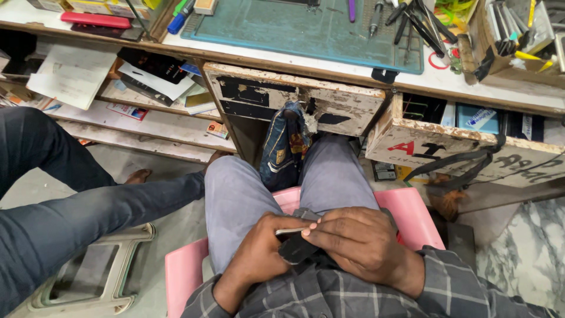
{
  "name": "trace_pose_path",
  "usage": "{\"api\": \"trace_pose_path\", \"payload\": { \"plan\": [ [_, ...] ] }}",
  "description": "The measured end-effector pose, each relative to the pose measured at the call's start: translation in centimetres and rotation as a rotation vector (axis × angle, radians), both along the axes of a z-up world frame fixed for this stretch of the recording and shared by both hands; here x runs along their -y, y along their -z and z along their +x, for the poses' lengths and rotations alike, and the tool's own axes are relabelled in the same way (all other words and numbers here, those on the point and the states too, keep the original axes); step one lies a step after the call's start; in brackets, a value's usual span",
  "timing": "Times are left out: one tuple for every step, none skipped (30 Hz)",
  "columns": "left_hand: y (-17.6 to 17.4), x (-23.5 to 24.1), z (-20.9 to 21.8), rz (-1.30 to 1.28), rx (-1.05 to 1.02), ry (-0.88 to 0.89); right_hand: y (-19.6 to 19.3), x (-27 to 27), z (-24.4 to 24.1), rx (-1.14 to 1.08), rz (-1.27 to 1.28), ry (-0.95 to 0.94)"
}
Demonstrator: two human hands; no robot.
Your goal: The person uses a screwdriver to remove screws from the back of a disassembled smartphone. They then lift the back cover and remove a small metal bracket from the phone's interior.
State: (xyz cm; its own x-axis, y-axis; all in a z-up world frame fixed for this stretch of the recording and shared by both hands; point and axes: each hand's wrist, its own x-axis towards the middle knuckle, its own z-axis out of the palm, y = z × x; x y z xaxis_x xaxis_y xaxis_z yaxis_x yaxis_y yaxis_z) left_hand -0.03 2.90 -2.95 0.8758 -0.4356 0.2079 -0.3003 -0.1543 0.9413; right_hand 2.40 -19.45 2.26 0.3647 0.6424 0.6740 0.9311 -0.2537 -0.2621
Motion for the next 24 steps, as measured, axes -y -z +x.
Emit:
{"api": "trace_pose_path", "payload": {
  "plan": [
    [-0.1, 0.0, 0.2, -0.021, 0.011, 0.002, -0.2, -0.2, 0.0, 0.01, -0.004, -0.008],
    [-0.1, 0.1, 0.3, -0.043, 0.022, 0.005, -0.3, -0.3, 0.0, 0.019, -0.009, -0.014],
    [-0.2, 0.2, 0.4, -0.065, 0.032, 0.008, -0.5, -0.4, 0.0, 0.024, -0.006, -0.012],
    [-0.3, 0.2, 0.4, -0.018, 0.001, 0.01, -0.6, -0.5, -0.1, 0.027, -0.002, -0.01],
    [-0.4, 0.3, 0.4, 0.03, -0.03, 0.012, -0.8, -0.6, -0.1, 0.031, 0.001, -0.008],
    [-0.5, 0.4, 0.4, 0.077, -0.062, 0.014, -0.9, -0.8, -0.2, 0.024, 0.009, -0.006],
    [-0.7, 0.5, 0.6, 0.079, -0.061, 0.023, -1.1, -1.0, -0.3, 0.016, 0.017, -0.004],
    [-0.8, 0.5, 0.7, 0.082, -0.06, 0.029, -1.2, -1.3, -0.4, 0.008, 0.028, -0.005],
    [-1.0, 0.5, 0.8, 0.086, -0.06, 0.036, -1.4, -1.5, -0.4, -0.031, 0.032, -0.007],
    [-1.4, 0.6, 1.0, 0.086, -0.064, 0.044, -1.7, -1.6, -0.3, -0.066, 0.036, -0.005],
    [-1.7, 0.7, 1.2, 0.087, -0.067, 0.052, -2.0, -1.8, -0.2, -0.1, 0.04, -0.002],
    [-2.2, 0.7, 1.3, 0.089, -0.074, 0.058, -2.4, -1.8, -0.1, -0.129, 0.039, 0.006],
    [-2.8, 0.6, 1.7, 0.098, 0.022, 0.088, -2.9, -1.7, 0.2, -0.158, 0.038, 0.014],
    [-3.4, 0.4, 2.5, 0.106, 0.118, 0.122, -3.3, -1.6, 0.4, -0.187, 0.035, 0.025],
    [-4.2, 0.3, 3.4, 0.113, 0.213, 0.156, -3.8, -1.4, 0.6, -0.179, 0.062, 0.056],
    [-5.1, 0.2, 4.1, 0.204, 0.126, 0.172, -4.2, -1.2, 0.9, -0.168, 0.089, 0.087],
    [-6.1, 0.1, 4.8, 0.295, 0.039, 0.188, -4.5, -1.1, 1.1, -0.156, 0.117, 0.118],
    [-7.1, 0.1, 5.8, 0.385, -0.045, 0.21, -4.7, -1.0, 1.2, -0.213, 0.154, 0.16],
    [-8.1, 0.1, 7.0, 0.426, 0.013, 0.243, -4.7, -0.8, 1.3, -0.27, 0.192, 0.203],
    [-9.0, 0.1, 8.1, 0.465, 0.066, 0.28, -4.6, -0.6, 1.3, -0.333, 0.23, 0.248],
    [-9.7, 0.2, 9.1, 0.504, 0.119, 0.317, -4.1, -0.5, 1.4, -0.407, 0.287, 0.274],
    [-10.1, 0.5, 10.1, 0.532, 0.03, 0.348, -3.5, -0.5, 1.8, -0.483, 0.344, 0.298],
    [-10.4, 0.8, 11.0, 0.56, -0.059, 0.379, -2.7, -0.5, 2.1, -0.558, 0.401, 0.321],
    [-10.3, 1.1, 11.5, 0.589, -0.15, 0.408, -1.9, -0.5, 2.5, -0.647, 0.453, 0.306]
  ]
}}
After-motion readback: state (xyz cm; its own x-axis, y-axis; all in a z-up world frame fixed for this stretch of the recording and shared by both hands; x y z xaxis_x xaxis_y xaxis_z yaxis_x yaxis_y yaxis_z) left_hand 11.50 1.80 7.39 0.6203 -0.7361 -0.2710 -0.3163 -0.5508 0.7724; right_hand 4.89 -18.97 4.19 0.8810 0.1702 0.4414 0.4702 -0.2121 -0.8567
